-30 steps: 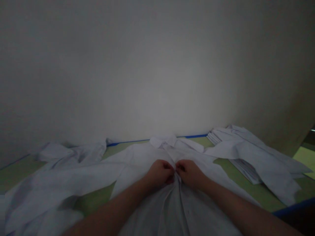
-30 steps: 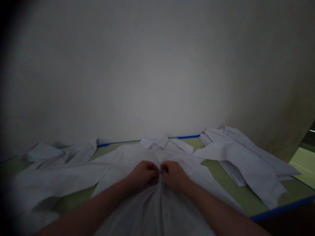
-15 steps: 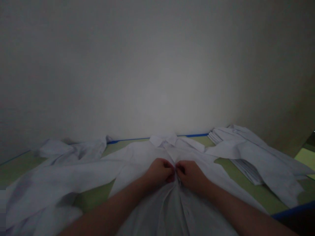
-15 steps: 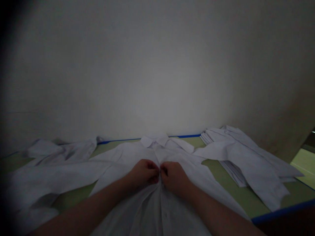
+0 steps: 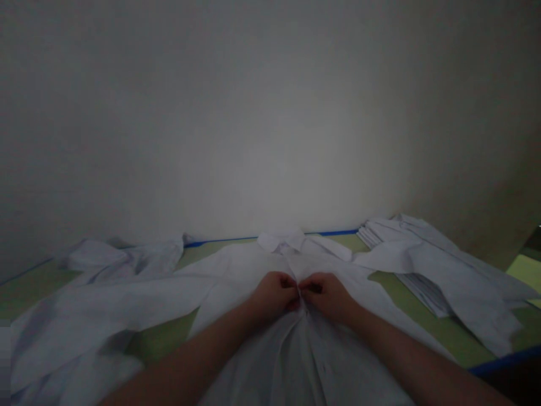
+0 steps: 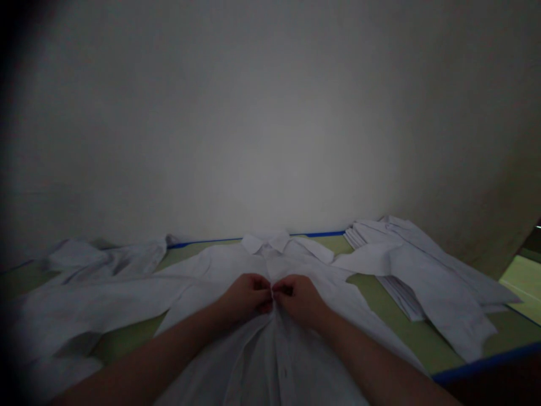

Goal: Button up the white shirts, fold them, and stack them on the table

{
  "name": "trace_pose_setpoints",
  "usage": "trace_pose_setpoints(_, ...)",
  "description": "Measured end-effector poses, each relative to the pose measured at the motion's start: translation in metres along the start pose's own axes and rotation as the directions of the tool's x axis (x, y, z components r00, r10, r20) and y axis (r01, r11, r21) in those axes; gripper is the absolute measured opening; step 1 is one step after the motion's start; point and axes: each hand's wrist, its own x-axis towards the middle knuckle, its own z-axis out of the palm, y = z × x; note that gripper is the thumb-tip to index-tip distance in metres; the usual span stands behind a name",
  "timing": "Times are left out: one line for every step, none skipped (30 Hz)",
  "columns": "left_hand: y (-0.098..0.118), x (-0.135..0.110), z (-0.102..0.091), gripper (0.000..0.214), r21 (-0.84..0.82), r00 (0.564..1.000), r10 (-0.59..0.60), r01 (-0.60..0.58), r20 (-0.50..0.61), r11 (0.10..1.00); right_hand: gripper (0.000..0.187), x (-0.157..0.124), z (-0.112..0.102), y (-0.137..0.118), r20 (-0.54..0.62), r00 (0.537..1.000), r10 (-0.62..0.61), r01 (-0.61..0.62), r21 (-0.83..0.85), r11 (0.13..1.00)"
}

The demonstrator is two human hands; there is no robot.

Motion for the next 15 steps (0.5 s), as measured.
trace_pose_setpoints(0.0004, -0.0005, 0.0006, 0.009, -0.015, 1.000, 0.003, -0.003, -0.002, 1.000, 0.020, 0.0003, 0.0009, 0.0011, 0.002, 1.000, 0.011, -0.011, 0.024, 1.000)
trace_pose_setpoints(0.0006, -0.0010, 0.0012, 0.010, -0.025, 1.000, 0.012, -0.012, -0.003, 1.000, 0.021, 0.0002, 0.0017, 0.0017, 0.005, 1.000, 0.020, -0.020, 0.036, 0.999)
trace_pose_setpoints(0.0005, -0.0016, 0.0018, 0.015, -0.031, 1.000, 0.027, -0.027, -0.005, 0.999, 0.021, -0.0001, 0.0023, 0.0019, 0.011, 1.000, 0.025, -0.026, 0.039, 0.999)
trace_pose_setpoints(0.0002, -0.0022, 0.0023, 0.021, -0.031, 0.999, 0.044, -0.045, -0.010, 0.999, 0.021, -0.0005, 0.0027, 0.0018, 0.019, 0.999, 0.028, -0.028, 0.038, 0.999)
trace_pose_setpoints(-0.0002, -0.0029, 0.0027, 0.026, -0.029, 0.998, 0.061, -0.061, -0.019, 0.998, 0.021, -0.0009, 0.0031, 0.0016, 0.025, 0.999, 0.029, -0.029, 0.039, 0.999)
trace_pose_setpoints(-0.0008, -0.0036, 0.0030, 0.029, -0.027, 0.997, 0.074, -0.074, -0.027, 0.997, 0.021, -0.0013, 0.0034, 0.0014, 0.029, 0.999, 0.030, -0.031, 0.043, 0.999)
trace_pose_setpoints(-0.0013, -0.0043, 0.0031, 0.030, -0.032, 0.996, 0.082, -0.084, -0.034, 0.996, 0.022, -0.0016, 0.0037, 0.0013, 0.027, 0.999, 0.032, -0.033, 0.050, 0.998)
trace_pose_setpoints(-0.0017, -0.0048, 0.0032, 0.030, -0.048, 0.995, 0.088, -0.090, -0.040, 0.995, 0.022, -0.0018, 0.0041, 0.0013, 0.024, 0.999, 0.037, -0.038, 0.061, 0.997)
trace_pose_setpoints(-0.0020, -0.0052, 0.0031, 0.029, -0.071, 0.995, 0.094, -0.096, -0.038, 0.993, 0.022, -0.0019, 0.0045, 0.0015, 0.016, 0.999, 0.044, -0.045, 0.074, 0.996)
trace_pose_setpoints(-0.0020, -0.0055, 0.0030, 0.028, -0.097, 0.995, 0.100, -0.102, -0.028, 0.990, 0.022, -0.0021, 0.0048, 0.0017, 0.006, 0.999, 0.054, -0.054, 0.087, 0.995)
trace_pose_setpoints(-0.0019, -0.0058, 0.0028, 0.028, -0.125, 0.994, 0.107, -0.108, -0.014, 0.986, 0.022, -0.0025, 0.0051, 0.0018, -0.001, 0.998, 0.065, -0.064, 0.100, 0.993)
trace_pose_setpoints(-0.0016, -0.0060, 0.0026, 0.027, -0.151, 0.994, 0.113, -0.112, -0.001, 0.982, 0.022, -0.0030, 0.0053, 0.0015, -0.001, 0.997, 0.078, -0.077, 0.108, 0.991)
trace_pose_setpoints(-0.0013, -0.0062, 0.0023, 0.027, -0.173, 0.993, 0.116, -0.113, 0.011, 0.978, 0.024, -0.0038, 0.0053, 0.0006, 0.001, 0.996, 0.091, -0.090, 0.106, 0.990)
trace_pose_setpoints(-0.0009, -0.0065, 0.0019, 0.026, -0.189, 0.993, 0.119, -0.114, 0.020, 0.975, 0.026, -0.0050, 0.0051, -0.0009, 0.006, 0.995, 0.098, -0.098, 0.090, 0.991)
trace_pose_setpoints(-0.0007, -0.0068, 0.0014, 0.026, -0.197, 0.992, 0.121, -0.114, 0.024, 0.974, 0.030, -0.0063, 0.0047, -0.0030, 0.009, 0.995, 0.095, -0.096, 0.060, 0.994)
